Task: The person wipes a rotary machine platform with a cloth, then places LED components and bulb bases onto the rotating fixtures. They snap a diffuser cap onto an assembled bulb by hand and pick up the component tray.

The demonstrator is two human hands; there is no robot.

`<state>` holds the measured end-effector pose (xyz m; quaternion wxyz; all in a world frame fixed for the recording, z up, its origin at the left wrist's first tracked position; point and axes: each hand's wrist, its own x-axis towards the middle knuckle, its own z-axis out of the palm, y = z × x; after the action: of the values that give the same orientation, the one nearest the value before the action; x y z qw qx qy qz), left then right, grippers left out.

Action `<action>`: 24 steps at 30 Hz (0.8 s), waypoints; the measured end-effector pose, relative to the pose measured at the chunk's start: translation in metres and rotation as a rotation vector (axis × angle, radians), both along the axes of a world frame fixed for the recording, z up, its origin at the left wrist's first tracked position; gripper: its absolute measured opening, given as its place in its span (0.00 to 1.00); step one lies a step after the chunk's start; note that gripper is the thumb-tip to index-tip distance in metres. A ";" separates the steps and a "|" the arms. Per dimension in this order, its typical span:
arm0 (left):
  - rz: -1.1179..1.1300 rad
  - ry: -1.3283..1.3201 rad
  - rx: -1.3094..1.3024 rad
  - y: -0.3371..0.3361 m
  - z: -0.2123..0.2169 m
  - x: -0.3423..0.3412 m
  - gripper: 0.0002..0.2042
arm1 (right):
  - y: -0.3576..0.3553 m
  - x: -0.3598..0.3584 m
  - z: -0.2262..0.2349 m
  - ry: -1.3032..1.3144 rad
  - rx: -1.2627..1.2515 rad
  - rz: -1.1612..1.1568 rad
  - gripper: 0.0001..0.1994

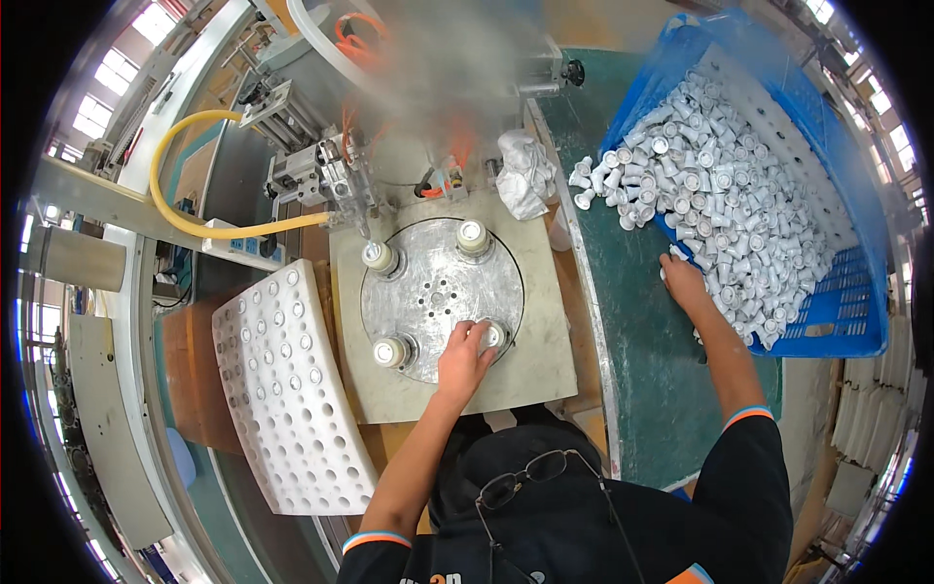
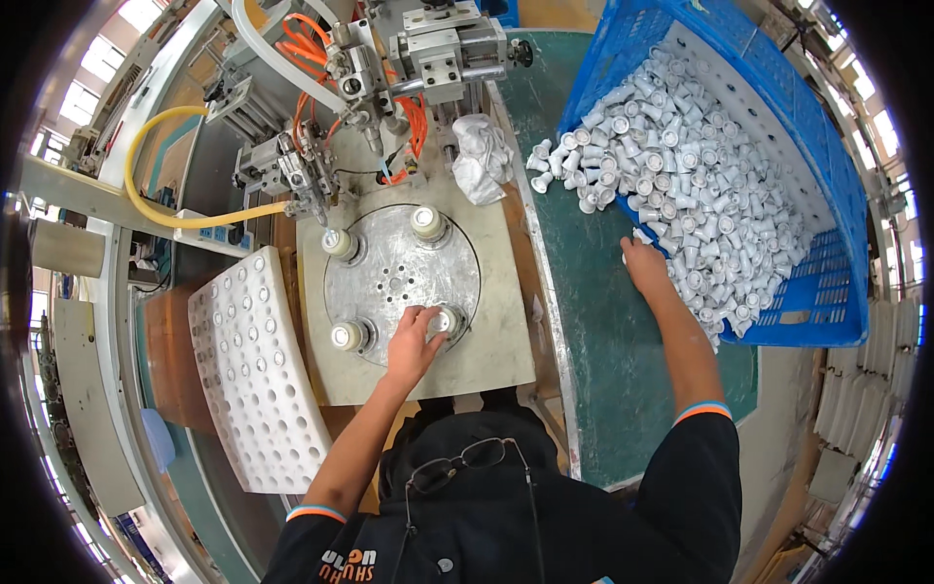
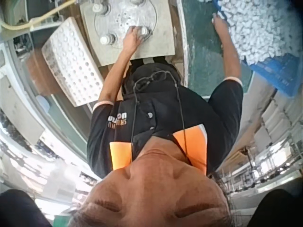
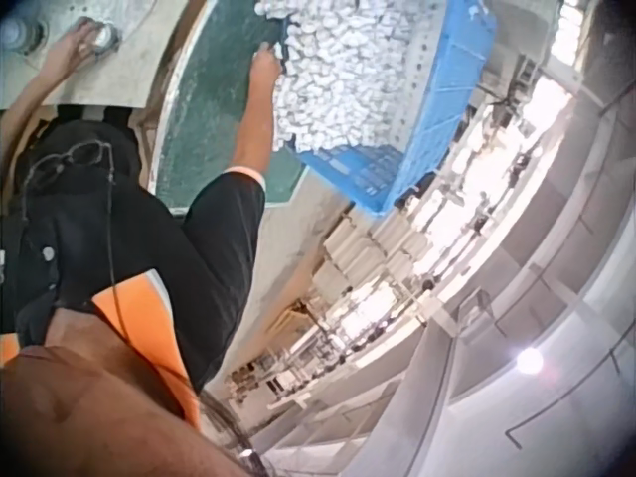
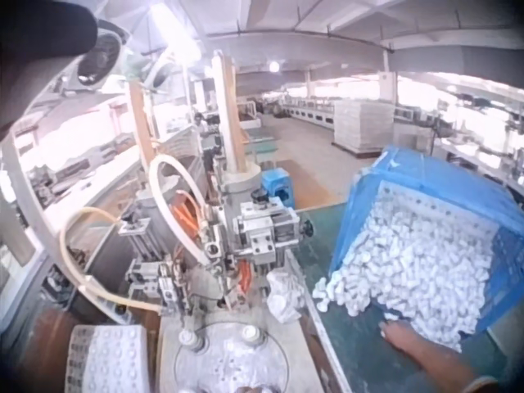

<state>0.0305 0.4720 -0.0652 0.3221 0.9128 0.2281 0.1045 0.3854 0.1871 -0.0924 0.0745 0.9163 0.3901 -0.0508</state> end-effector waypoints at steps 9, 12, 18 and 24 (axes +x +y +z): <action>-0.123 0.050 -0.132 0.017 0.013 0.011 0.16 | 0.024 -0.038 0.031 -0.217 0.194 0.112 0.09; -0.177 0.038 -0.094 0.018 0.038 0.004 0.14 | 0.044 -0.078 0.050 0.047 0.571 -0.077 0.11; -0.043 0.138 -0.117 0.027 0.037 0.015 0.13 | 0.087 -0.167 0.061 0.781 0.884 -0.282 0.10; 0.089 0.148 -0.076 0.016 0.007 0.055 0.23 | 0.115 -0.194 0.054 0.810 1.032 -0.287 0.07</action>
<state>0.0856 0.4880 -0.0586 0.3340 0.8941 0.2955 0.0424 0.1915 0.3020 -0.0385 -0.5330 0.7857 0.2359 -0.2072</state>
